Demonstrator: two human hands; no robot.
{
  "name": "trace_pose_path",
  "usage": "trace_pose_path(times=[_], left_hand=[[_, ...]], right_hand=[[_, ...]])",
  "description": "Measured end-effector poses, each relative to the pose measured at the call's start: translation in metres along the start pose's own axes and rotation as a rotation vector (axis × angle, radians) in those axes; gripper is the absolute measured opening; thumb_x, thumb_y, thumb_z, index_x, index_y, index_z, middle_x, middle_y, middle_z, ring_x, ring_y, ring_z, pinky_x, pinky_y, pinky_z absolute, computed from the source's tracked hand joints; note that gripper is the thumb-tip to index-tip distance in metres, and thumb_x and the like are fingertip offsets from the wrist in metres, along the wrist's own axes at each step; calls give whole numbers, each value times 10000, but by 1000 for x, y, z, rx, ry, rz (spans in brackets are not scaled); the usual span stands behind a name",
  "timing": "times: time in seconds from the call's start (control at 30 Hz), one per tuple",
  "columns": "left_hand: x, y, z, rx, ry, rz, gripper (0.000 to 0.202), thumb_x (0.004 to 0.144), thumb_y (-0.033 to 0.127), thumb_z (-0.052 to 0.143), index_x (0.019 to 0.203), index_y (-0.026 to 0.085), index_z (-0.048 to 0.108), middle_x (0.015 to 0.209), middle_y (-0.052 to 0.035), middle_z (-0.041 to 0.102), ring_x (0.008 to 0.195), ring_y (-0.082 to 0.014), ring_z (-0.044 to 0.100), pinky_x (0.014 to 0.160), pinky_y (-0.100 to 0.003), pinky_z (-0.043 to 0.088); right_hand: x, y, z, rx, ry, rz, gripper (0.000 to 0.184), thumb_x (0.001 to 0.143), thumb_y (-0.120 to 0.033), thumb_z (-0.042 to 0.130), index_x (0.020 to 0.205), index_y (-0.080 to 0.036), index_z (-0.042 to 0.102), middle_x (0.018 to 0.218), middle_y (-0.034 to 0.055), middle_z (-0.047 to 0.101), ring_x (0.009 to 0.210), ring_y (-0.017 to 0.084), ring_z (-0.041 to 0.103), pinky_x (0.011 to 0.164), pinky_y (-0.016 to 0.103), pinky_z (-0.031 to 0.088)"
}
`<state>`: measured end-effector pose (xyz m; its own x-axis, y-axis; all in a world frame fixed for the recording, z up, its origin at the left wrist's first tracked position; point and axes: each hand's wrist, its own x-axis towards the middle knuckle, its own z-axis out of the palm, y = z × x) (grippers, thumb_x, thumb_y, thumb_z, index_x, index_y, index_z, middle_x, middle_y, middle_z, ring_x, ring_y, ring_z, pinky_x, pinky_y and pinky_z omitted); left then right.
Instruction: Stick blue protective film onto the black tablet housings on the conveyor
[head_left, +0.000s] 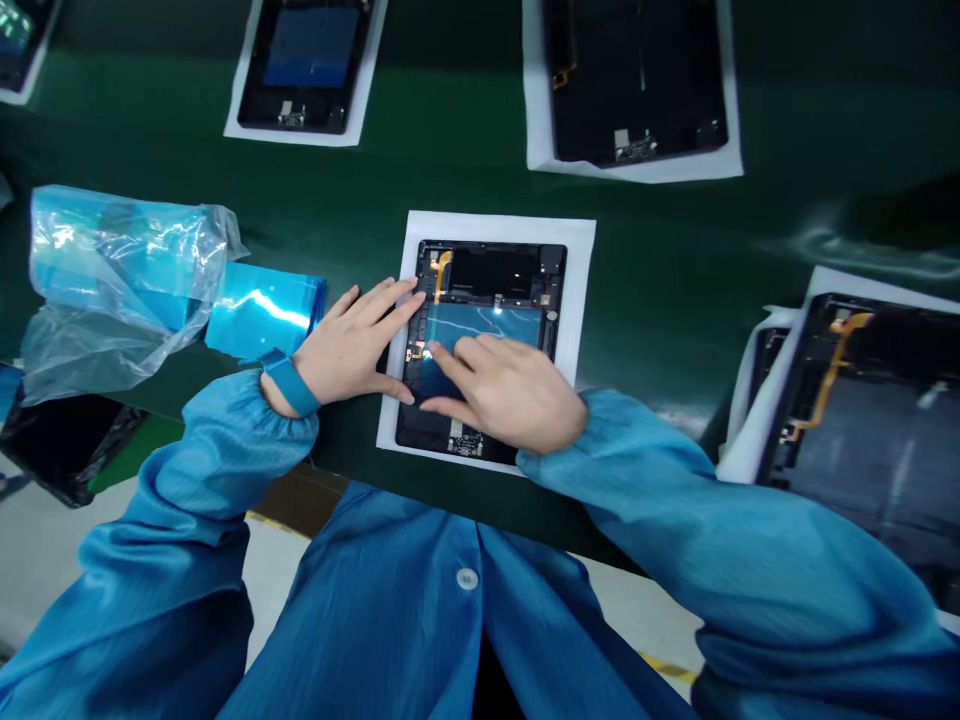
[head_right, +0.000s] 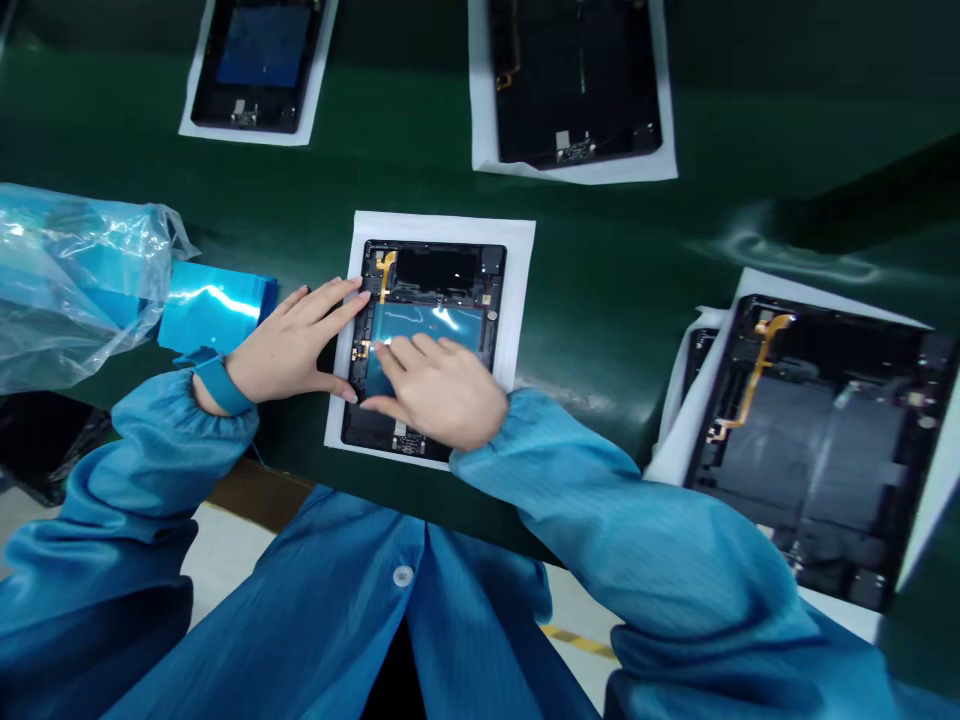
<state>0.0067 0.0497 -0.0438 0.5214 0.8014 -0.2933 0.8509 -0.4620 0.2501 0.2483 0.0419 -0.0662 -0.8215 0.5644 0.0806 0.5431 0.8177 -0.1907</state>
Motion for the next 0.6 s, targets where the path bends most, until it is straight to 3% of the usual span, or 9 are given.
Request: trace_pose_path(times=[0.1, 0.27, 0.33, 0.47, 0.6], left_hand=[[0, -2, 2, -5, 9, 11, 1235, 685, 630, 853, 1626, 176, 194, 1686, -179, 211, 1557, -402, 225, 1256, -632, 233], [1, -2, 1, -16, 3, 1, 1239, 683, 647, 846, 1627, 178, 194, 1686, -184, 205, 1558, -400, 225, 1257, -630, 231], [1, -2, 1, -17, -2, -8, 1236, 691, 642, 844, 1629, 183, 184, 1687, -186, 201, 1560, -400, 216, 1257, -631, 227], [1, -3, 2, -25, -4, -6, 1242, 698, 638, 840, 1636, 210, 148, 1693, -176, 187, 1567, -404, 192, 1261, -636, 203], [1, -5, 2, -19, -7, 4, 1245, 699, 651, 832, 1636, 204, 145, 1693, -175, 188, 1569, -401, 186, 1255, -645, 213]], right_hand=[[-9, -2, 2, 47, 52, -75, 653, 1013, -620, 395, 1280, -98, 682, 938, 119, 678, 828, 228, 559, 713, 351, 373], [-9, 11, -1, -54, 106, 210, 676, 1020, -621, 360, 1317, -94, 661, 988, 148, 679, 832, 250, 577, 689, 362, 370], [-11, 12, -2, -81, 84, 236, 735, 1005, -657, 352, 1335, -71, 647, 993, 160, 679, 834, 261, 578, 678, 370, 362], [-19, -1, 2, -36, 78, 70, 813, 987, -704, 332, 1305, -34, 663, 912, 144, 673, 803, 245, 556, 668, 370, 349], [-30, -15, 6, 34, 152, -109, 758, 980, -705, 367, 1239, -86, 718, 857, 97, 670, 767, 210, 535, 687, 352, 357]])
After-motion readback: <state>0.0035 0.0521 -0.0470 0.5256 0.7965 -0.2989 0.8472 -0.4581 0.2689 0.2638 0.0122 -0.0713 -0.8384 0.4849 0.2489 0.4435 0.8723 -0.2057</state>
